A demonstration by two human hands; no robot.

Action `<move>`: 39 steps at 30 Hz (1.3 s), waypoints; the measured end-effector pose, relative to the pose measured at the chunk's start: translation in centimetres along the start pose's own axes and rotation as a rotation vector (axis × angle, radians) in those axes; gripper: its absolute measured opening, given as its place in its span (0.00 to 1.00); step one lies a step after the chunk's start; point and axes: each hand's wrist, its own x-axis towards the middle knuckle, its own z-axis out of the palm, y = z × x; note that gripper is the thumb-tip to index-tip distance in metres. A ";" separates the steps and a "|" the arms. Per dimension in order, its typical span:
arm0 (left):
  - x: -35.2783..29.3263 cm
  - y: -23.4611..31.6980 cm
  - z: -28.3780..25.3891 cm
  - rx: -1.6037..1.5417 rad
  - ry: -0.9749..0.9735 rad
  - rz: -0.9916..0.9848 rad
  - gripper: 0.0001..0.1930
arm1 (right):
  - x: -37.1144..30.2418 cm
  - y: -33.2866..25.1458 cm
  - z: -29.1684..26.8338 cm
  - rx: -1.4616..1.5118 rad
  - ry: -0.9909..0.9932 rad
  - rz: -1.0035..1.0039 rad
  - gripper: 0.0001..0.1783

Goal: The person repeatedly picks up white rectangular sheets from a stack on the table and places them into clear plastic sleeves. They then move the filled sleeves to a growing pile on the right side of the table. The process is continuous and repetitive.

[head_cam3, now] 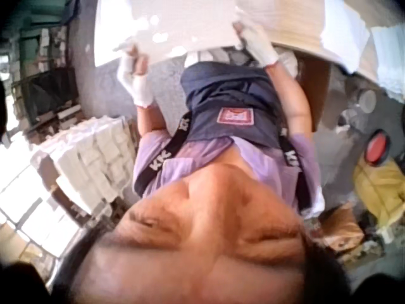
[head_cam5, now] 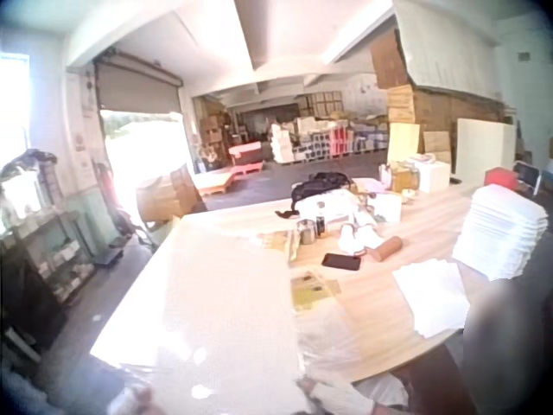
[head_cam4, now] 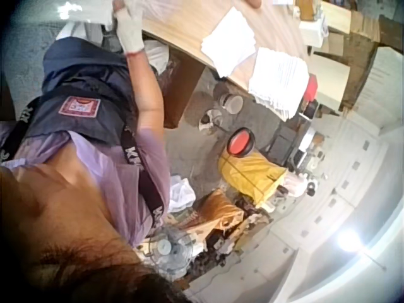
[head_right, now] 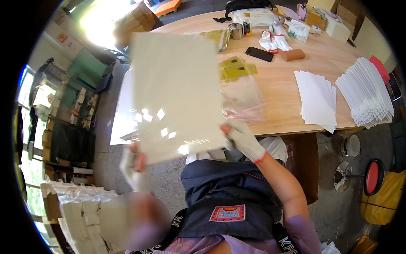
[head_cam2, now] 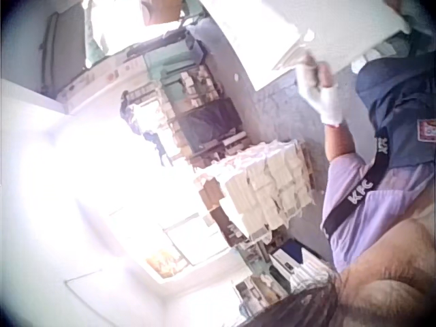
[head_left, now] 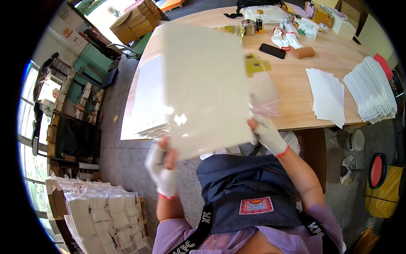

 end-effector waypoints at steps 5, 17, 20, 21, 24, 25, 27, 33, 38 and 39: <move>6.9 -3.6 -8.4 0.098 0.254 0.031 0.16 | 7.9 -6.1 11.4 -0.211 -0.180 -0.072 0.15; -5.8 -21.3 -7.2 -0.255 0.537 -0.507 0.21 | 2.6 1.9 -7.5 -0.232 0.586 -0.322 0.14; -11.2 -22.6 -3.0 -0.152 0.386 -0.739 0.18 | -2.9 2.4 -17.7 0.037 1.158 -0.241 0.11; -13.3 -24.8 -2.1 -0.147 0.297 -0.687 0.18 | -4.4 2.4 -21.1 0.158 1.242 -0.241 0.09; -14.4 -22.7 3.1 -0.110 0.063 -0.603 0.15 | -7.1 2.0 -26.5 0.387 1.142 0.010 0.09; -13.7 -21.1 4.5 -0.041 -0.041 -0.581 0.14 | -6.9 1.7 -26.6 0.492 1.167 0.008 0.09; -12.1 -18.6 7.0 0.068 -0.200 -0.376 0.12 | -6.4 0.6 -26.3 0.701 1.208 0.002 0.09; -3.6 -13.5 14.6 0.362 -0.568 0.261 0.17 | -5.2 0.9 -29.7 0.689 1.149 -0.077 0.09; 0.3 -13.9 21.5 0.675 -0.681 0.534 0.18 | -9.3 2.9 -33.8 0.736 0.869 -0.199 0.05; 0.3 -14.3 21.9 0.662 -0.700 0.491 0.17 | -9.2 2.3 -31.5 0.833 0.990 -0.165 0.05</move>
